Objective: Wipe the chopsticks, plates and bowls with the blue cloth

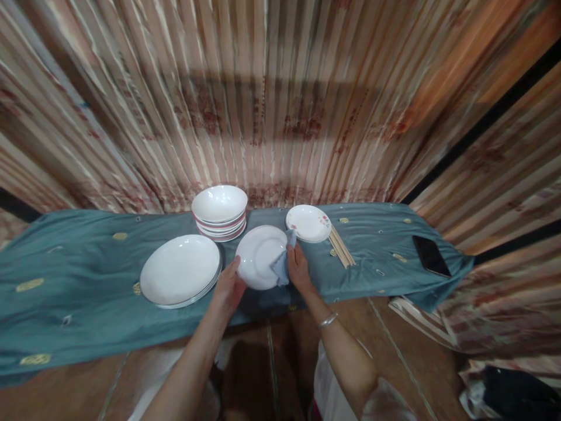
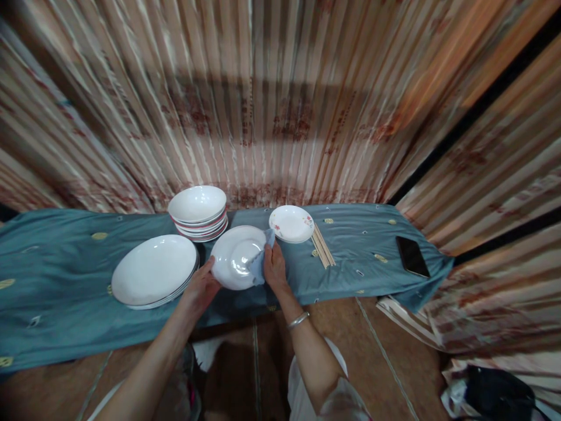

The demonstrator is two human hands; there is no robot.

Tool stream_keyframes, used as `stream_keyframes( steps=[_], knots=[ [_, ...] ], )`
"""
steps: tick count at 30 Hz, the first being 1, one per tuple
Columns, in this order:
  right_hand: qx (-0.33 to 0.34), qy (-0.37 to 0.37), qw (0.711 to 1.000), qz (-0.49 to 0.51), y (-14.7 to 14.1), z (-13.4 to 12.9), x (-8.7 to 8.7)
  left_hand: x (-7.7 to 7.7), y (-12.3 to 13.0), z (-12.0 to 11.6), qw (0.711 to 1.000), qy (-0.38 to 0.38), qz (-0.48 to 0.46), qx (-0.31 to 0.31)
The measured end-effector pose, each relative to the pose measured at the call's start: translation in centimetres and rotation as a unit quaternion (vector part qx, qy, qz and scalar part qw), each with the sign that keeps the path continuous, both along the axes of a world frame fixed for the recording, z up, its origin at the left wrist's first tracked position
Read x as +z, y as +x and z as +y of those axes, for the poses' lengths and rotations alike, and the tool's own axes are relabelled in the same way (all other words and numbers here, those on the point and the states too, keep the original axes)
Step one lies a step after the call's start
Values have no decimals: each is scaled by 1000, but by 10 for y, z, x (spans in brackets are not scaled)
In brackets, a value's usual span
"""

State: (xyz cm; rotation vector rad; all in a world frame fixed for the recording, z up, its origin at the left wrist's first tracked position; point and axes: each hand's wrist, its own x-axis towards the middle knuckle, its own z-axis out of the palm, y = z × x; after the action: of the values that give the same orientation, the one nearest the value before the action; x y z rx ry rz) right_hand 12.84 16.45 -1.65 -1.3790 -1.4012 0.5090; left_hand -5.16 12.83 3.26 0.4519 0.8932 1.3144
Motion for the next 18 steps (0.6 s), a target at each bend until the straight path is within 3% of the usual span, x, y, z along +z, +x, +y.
stream_keyframes(
  steps=[5, 13, 18],
  knots=[
    [-6, 8, 1000, -11, 2, -2, -9, -7, 1, 0, 999, -46, 0, -20],
    [-13, 11, 997, -75, 24, -5, -8, -15, 21, -4, 988, -140, -56, -28],
    [5, 1, 992, -129, 28, -11, -17, -20, 22, 1, 985, -152, -78, -17]
  ],
)
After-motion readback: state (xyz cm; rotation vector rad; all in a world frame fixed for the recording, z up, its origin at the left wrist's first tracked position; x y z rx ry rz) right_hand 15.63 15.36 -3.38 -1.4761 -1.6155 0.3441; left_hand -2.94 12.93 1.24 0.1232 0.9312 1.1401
